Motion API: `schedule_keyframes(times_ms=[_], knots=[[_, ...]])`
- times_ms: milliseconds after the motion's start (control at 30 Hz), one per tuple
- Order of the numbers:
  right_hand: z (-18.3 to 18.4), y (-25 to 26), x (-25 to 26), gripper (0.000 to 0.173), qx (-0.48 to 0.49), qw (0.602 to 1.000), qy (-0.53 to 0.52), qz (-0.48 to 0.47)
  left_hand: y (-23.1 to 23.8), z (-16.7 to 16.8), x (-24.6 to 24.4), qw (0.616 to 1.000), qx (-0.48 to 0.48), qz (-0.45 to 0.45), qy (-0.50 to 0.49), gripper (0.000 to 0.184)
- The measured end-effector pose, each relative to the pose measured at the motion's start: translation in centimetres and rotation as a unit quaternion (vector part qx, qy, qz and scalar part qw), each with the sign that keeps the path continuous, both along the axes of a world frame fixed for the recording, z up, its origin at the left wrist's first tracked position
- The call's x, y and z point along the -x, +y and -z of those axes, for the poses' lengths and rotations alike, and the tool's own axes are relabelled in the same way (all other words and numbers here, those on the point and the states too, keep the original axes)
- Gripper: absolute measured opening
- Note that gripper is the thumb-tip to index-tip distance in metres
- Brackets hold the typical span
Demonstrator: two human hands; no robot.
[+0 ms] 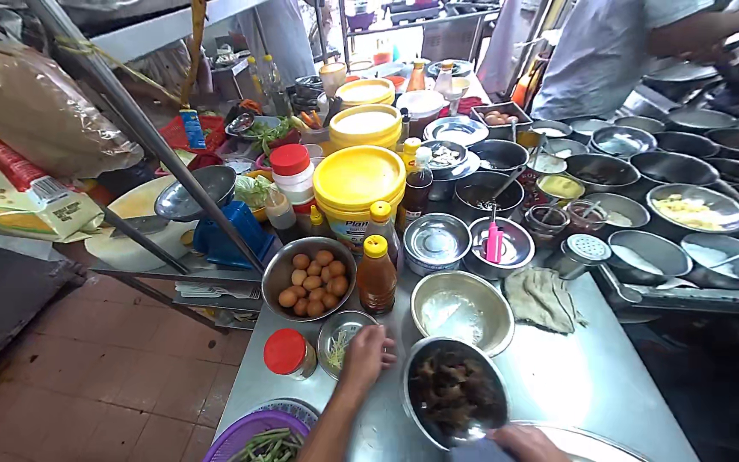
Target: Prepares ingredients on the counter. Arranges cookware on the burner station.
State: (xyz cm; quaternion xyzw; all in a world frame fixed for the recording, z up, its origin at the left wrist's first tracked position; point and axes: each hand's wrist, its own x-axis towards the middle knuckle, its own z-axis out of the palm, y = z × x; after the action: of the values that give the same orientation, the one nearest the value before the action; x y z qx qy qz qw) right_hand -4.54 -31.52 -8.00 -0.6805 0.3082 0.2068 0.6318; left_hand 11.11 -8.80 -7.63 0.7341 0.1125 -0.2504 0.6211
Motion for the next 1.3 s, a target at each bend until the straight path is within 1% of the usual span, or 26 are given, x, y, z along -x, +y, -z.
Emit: schedule_keyframes(times_ms=[67, 100, 167, 233, 300, 367, 433, 533, 600, 633, 733, 867, 967, 1033, 1133, 1233, 1300], knots=[[1.6, 2.6, -1.8, 0.025, -0.014, 0.999, -0.005, -0.037, 4.4, -0.4, 1.7, 0.995, -0.062, -0.033, -0.067, 0.038], [2.5, 3.6, -3.0, 0.027, -0.019, 0.998, -0.001, -0.054, 6.1, -0.7, 2.6, 0.991, -0.093, -0.048, -0.081, 0.034], [4.4, 5.2, -5.1, 0.026, -0.038, 0.997, 0.022, -0.067, 8.1, -1.2, 4.0, 0.987, -0.14, -0.056, -0.059, 0.03], [5.5, 6.5, -6.5, 0.024, -0.057, 0.995, 0.049, -0.06, 8.7, -0.8, 4.9, 0.987, -0.156, -0.035, 0.002, 0.036], [6.1, 7.2, -7.2, 0.023, -0.066, 0.995, 0.061, -0.038, 8.5, 0.6, 5.1, 0.987, -0.149, -0.021, 0.053, 0.044], [6.3, 7.2, -7.5, 0.024, -0.065, 0.996, 0.058, -0.015, 7.5, 2.1, 5.2, 0.986, -0.134, -0.043, 0.086, 0.048], [6.3, 6.6, -7.4, 0.025, -0.061, 0.996, 0.057, 0.004, 6.3, 3.3, 5.0, 0.982, -0.102, -0.098, 0.125, 0.05], [5.7, 5.6, -7.3, 0.027, -0.05, 0.996, 0.066, 0.013, 4.6, 4.7, 4.2, 0.961, -0.021, -0.225, 0.162, 0.051], [5.7, 4.9, -7.4, 0.024, -0.036, 0.997, 0.07, -0.005, 3.9, 5.5, 3.4, 0.945, -0.005, -0.284, 0.162, 0.044], [5.7, 4.6, -7.4, 0.023, -0.024, 0.997, 0.072, -0.014, 3.8, 5.9, 3.1, 0.938, -0.002, -0.307, 0.158, 0.038], [5.7, 3.6, -7.4, 0.025, 0.006, 0.996, 0.082, -0.03, 3.6, 6.4, 2.4, 0.925, 0.012, -0.354, 0.136, 0.024], [5.5, 2.7, -7.5, 0.027, -0.01, 0.995, 0.099, 0.005, 3.5, 6.8, 2.7, 0.923, 0.0, -0.37, 0.104, 0.022], [5.1, 3.5, -7.4, 0.026, -0.02, 0.997, 0.065, 0.028, 3.5, 6.8, 2.8, 0.928, -0.012, -0.36, 0.091, 0.018], [4.1, 4.7, -7.7, 0.023, -0.006, 0.999, 0.039, 0.002, 3.4, 7.0, 2.9, 0.933, -0.014, -0.35, 0.081, 0.016], [2.7, 6.8, -9.1, 0.024, 0.017, 0.998, 0.027, -0.057, 3.3, 7.4, 3.2, 0.94, -0.051, -0.33, 0.066, 0.015], [3.0, 8.4, -11.1, 0.024, 0.018, 0.994, 0.039, -0.1, 3.6, 7.2, 3.5, 0.948, -0.098, -0.297, 0.064, 0.016], [3.8, 8.9, -11.9, 0.023, 0.025, 0.993, 0.037, -0.112, 4.0, 6.9, 3.7, 0.95, -0.1, -0.287, 0.078, 0.018]])
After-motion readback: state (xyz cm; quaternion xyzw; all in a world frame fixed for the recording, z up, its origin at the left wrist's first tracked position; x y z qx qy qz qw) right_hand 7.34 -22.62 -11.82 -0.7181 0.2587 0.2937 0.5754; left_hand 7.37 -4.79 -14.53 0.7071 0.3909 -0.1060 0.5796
